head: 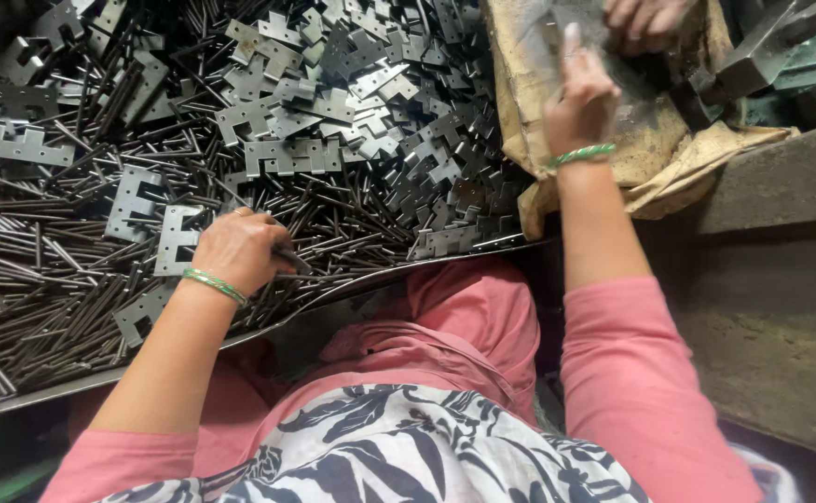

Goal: The person sits on the floor with a metal tray on their lap, picking up metal brackets and pins from the tray and inserting the pins into the brackets. The assembled units are placed into a cloth bag to the right. The task is repetitive and continues throughout the clip.

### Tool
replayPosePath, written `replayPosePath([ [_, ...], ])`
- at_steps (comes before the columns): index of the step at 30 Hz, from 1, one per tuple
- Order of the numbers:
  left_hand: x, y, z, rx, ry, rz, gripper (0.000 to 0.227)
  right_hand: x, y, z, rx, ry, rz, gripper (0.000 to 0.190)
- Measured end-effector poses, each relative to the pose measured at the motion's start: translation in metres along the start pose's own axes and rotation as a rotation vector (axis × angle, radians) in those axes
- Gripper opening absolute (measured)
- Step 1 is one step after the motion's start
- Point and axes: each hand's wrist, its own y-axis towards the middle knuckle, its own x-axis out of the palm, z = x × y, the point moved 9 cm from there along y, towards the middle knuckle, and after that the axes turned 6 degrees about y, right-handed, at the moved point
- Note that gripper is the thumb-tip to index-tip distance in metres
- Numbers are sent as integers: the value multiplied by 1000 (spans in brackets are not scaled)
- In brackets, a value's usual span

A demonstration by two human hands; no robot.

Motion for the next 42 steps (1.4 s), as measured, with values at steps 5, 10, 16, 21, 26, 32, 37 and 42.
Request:
replayPosePath([
  [5,-28,-20,20,72,-51,149,23,6,-4,18,-113,-356,-176,57],
  [10,-70,-41,38,107,-265,318,19,29,-25,-88,-273,50,-317,38],
  [16,-82,-39,4,-52,-226,354,28,92,-89,-194,-283,410,-675,46],
  [21,-63,-55,-41,-48,-851,492,28,89,-97,-198,-320,331,-834,31],
  [26,-15,-61,-68,-188,-1980,558,14,18,-78,-218,-285,709,-595,26],
  [32,3,-31,-20,-221,-1082,140,20,-12,-68,-216,-141,792,-455,30],
  [37,46,-30,39,-70,-246,-112,21,14,-90,-178,236,1001,-450,20],
  [42,20,-43,21,-27,-486,286,16,50,-132,-117,1062,1517,-339,8],
])
